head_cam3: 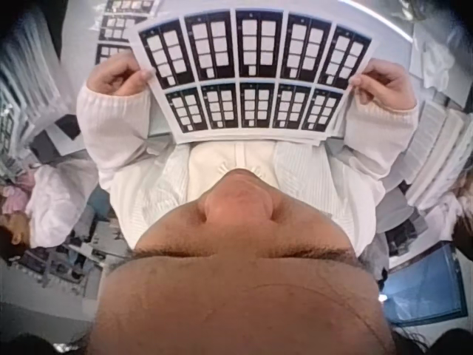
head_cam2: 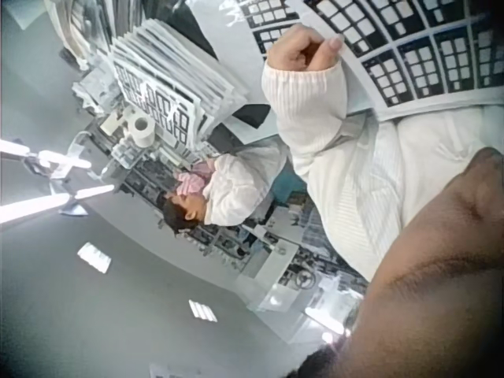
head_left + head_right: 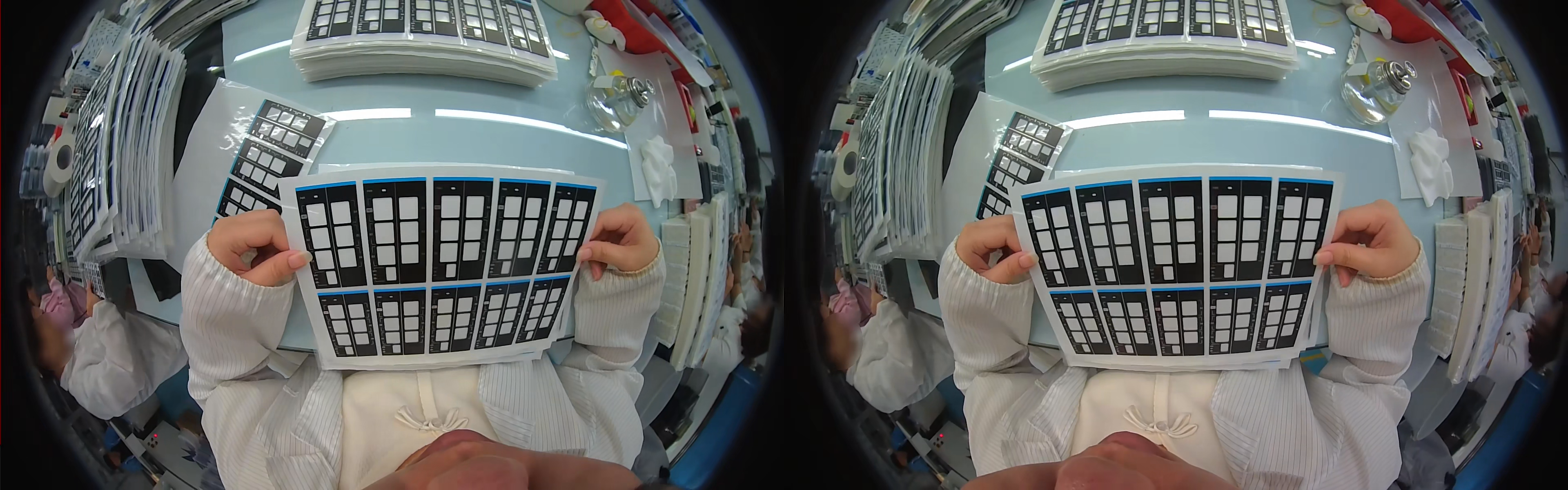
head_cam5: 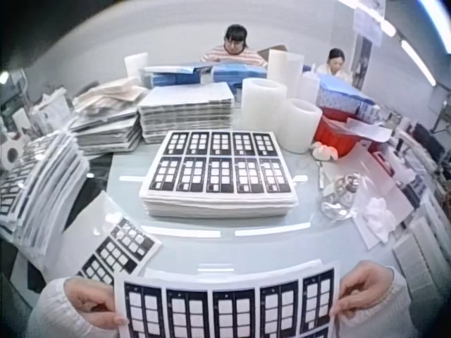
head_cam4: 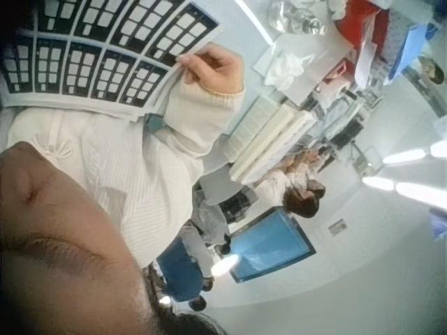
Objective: Inspecting and organizing printed sheets of labels at an inspection station.
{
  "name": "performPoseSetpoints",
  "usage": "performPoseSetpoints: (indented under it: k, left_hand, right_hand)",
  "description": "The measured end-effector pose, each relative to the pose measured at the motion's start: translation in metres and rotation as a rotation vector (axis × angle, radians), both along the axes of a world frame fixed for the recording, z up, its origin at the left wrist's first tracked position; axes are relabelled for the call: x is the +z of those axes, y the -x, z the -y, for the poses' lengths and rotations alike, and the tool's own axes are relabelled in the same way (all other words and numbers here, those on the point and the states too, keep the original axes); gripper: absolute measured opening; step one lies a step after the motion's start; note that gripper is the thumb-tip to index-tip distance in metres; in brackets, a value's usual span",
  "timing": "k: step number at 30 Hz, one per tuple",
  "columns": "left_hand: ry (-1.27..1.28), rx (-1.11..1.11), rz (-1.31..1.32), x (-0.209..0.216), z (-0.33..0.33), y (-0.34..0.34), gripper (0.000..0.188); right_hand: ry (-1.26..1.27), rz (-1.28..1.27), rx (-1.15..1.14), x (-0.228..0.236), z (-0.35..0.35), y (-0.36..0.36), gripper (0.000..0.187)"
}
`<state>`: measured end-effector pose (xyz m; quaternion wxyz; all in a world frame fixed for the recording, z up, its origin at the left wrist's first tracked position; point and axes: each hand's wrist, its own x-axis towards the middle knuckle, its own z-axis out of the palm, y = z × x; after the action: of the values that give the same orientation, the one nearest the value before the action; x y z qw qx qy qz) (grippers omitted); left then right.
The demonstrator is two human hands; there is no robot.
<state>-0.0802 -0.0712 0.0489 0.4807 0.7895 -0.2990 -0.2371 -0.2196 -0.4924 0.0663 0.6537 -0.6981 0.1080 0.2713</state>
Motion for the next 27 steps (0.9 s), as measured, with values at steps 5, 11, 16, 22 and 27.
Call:
performPoseSetpoints:
  k: [5, 11, 16, 22, 27]
  left_hand:
    - [0.065, -0.013, 0.043, 0.003, -0.001, -0.002, 0.019]
    - [0.006, -0.051, 0.046, 0.008, -0.009, -0.004, 0.019]
    - [-0.008, -0.098, 0.081, 0.007, -0.011, -0.007, 0.019]
    - [-0.001, -0.076, 0.079, 0.009, -0.010, -0.004, 0.019]
    - [-0.001, -0.086, 0.087, 0.009, -0.010, -0.004, 0.019]
  right_hand:
    - [-0.023, 0.044, -0.027, -0.003, 0.000, 0.001, 0.005]
    - [-0.006, 0.077, -0.014, -0.003, 0.000, 0.000, 0.004]
    - [0.000, 0.076, -0.014, -0.004, 0.000, -0.001, 0.004]
    - [-0.003, 0.087, 0.006, -0.005, 0.001, -0.002, 0.005]
    - [0.000, 0.100, 0.015, -0.007, 0.002, -0.001, 0.005]
